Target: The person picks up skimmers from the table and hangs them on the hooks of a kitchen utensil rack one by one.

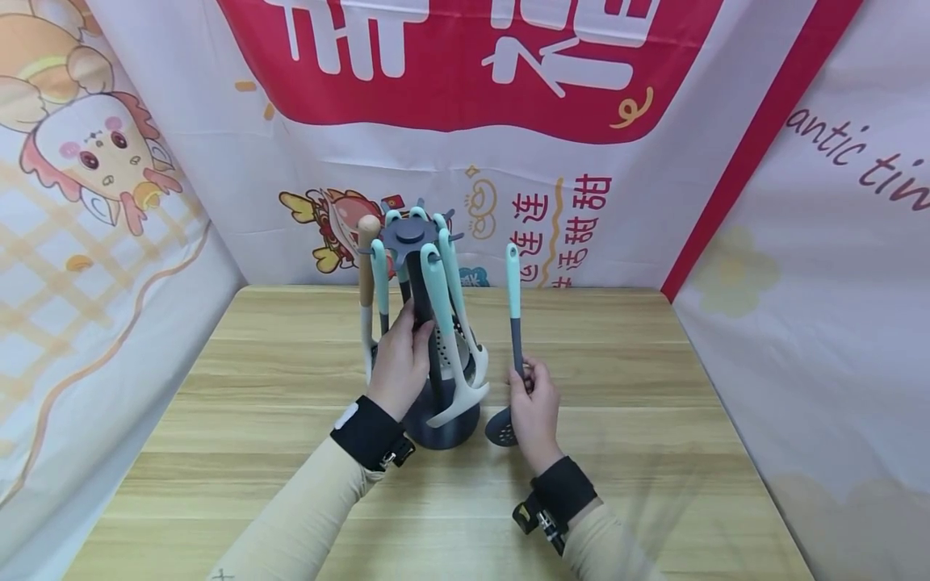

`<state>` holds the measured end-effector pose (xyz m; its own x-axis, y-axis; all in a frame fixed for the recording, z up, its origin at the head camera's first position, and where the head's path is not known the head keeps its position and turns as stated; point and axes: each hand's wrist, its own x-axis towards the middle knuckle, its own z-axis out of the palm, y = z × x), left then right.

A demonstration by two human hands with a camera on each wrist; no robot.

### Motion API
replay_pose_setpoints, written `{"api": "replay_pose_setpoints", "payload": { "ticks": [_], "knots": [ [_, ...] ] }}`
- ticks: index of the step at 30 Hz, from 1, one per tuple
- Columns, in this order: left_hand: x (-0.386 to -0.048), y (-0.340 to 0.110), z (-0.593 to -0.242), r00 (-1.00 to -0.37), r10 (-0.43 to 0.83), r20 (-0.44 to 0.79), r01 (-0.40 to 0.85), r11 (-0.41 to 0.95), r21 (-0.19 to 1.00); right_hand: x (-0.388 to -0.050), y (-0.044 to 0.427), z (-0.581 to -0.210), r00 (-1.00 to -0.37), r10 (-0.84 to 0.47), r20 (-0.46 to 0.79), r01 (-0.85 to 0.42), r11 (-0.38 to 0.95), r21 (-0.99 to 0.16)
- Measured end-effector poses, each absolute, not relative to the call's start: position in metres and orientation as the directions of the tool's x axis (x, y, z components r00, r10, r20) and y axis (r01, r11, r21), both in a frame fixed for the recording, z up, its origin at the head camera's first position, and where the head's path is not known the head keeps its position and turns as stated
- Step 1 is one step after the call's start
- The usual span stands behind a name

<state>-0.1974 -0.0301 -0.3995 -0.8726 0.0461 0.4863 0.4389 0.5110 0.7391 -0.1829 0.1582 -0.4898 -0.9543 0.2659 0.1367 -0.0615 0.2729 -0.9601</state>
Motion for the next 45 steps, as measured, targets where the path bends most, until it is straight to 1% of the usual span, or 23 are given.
{"api": "replay_pose_setpoints", "payload": {
  "ticks": [7,15,18,23,30,37,45],
  "knots": [
    [-0.196,-0.028,-0.401,-0.855,-0.014,0.519,0.433,0.533,0.727,-0.174,0.152,-0.48,-0.946,0.269,0.18,-0.119,0.228,-0.966],
    [-0.195,-0.025,-0.405,-0.856,-0.028,0.517,0.41,0.573,0.71,-0.168,0.151,-0.479,-0.938,0.275,0.209,-0.164,0.176,-0.971],
    [-0.194,-0.022,-0.405,-0.844,-0.038,0.534,0.416,0.582,0.699,-0.165,0.153,-0.479,-0.935,0.273,0.225,-0.189,0.15,-0.97],
    [-0.194,-0.021,-0.406,-0.837,-0.049,0.545,0.418,0.586,0.694,-0.158,0.152,-0.479,-0.915,0.302,0.268,-0.247,0.108,-0.963],
    [-0.194,-0.021,-0.407,-0.828,-0.053,0.558,0.43,0.578,0.693,-0.151,0.149,-0.475,-0.89,0.314,0.33,-0.312,0.109,-0.944],
    [-0.196,-0.019,-0.409,-0.813,-0.051,0.58,0.456,0.563,0.689,-0.144,0.146,-0.47,-0.869,0.279,0.408,-0.394,0.106,-0.913],
    [-0.196,-0.02,-0.41,-0.809,-0.033,0.587,0.467,0.571,0.675,-0.136,0.143,-0.466,-0.859,0.253,0.444,-0.44,0.076,-0.895]
  ]
}}
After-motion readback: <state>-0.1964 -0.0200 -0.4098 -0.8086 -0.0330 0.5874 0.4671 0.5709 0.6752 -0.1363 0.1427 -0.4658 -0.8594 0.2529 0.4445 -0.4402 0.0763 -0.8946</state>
